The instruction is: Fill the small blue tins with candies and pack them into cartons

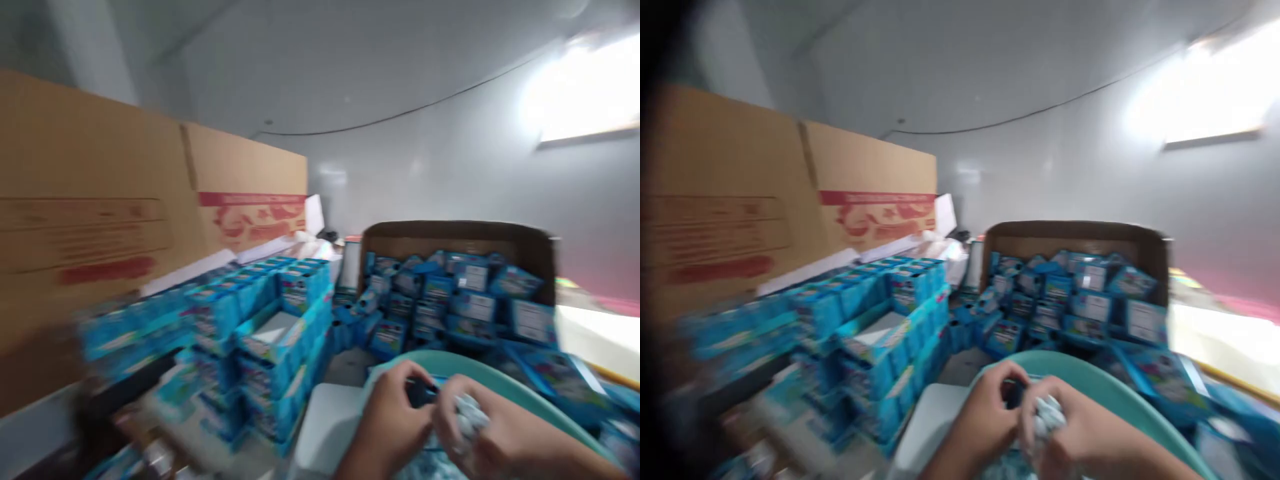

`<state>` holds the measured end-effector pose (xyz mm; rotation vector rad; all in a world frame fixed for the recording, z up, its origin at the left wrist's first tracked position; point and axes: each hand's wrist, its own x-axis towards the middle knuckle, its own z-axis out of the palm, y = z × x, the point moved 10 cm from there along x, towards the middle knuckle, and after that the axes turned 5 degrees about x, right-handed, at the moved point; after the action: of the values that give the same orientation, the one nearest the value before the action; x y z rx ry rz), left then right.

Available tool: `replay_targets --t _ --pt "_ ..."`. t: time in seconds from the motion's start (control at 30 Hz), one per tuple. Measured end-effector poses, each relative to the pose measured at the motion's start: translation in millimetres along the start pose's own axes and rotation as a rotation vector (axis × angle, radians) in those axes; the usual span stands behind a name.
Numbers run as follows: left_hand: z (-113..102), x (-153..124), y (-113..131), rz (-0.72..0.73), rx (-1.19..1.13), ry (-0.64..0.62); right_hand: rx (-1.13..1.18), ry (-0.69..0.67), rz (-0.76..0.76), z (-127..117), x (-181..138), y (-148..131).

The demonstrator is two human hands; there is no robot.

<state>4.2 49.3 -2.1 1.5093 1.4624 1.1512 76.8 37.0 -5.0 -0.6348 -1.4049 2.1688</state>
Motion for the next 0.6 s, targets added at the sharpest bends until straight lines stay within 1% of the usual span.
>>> replay_targets --t 0.03,0.07,0.13,0.2,0.3,0.37,0.43,0.5,0.6 --pt "3 2 7 0.025 0.018 -0.051 0.054 -0.040 -0.022 -1 -1 -8" --pt "8 5 13 0.051 0.028 -0.121 0.117 -0.054 -0.085 -3 0 -20" --pt "18 10 18 0.074 0.044 -0.217 0.219 -0.028 -0.230 -10 6 -40" --pt "25 12 19 0.097 0.099 -0.267 0.274 0.001 -0.337 -16 12 -53" --pt "29 12 16 0.146 0.229 -0.268 0.305 0.037 -0.432 -22 13 -64" --pt "27 11 13 0.142 0.289 -0.236 0.299 0.086 -0.446 -28 12 -65" --pt "25 10 11 0.125 0.296 -0.217 0.285 0.156 -0.448 -36 11 -64" --pt "25 10 10 0.112 0.265 -0.227 0.274 0.221 -0.443 -44 13 -61" --pt "25 10 7 0.093 0.210 -0.260 0.256 0.264 -0.431 -49 17 -55"
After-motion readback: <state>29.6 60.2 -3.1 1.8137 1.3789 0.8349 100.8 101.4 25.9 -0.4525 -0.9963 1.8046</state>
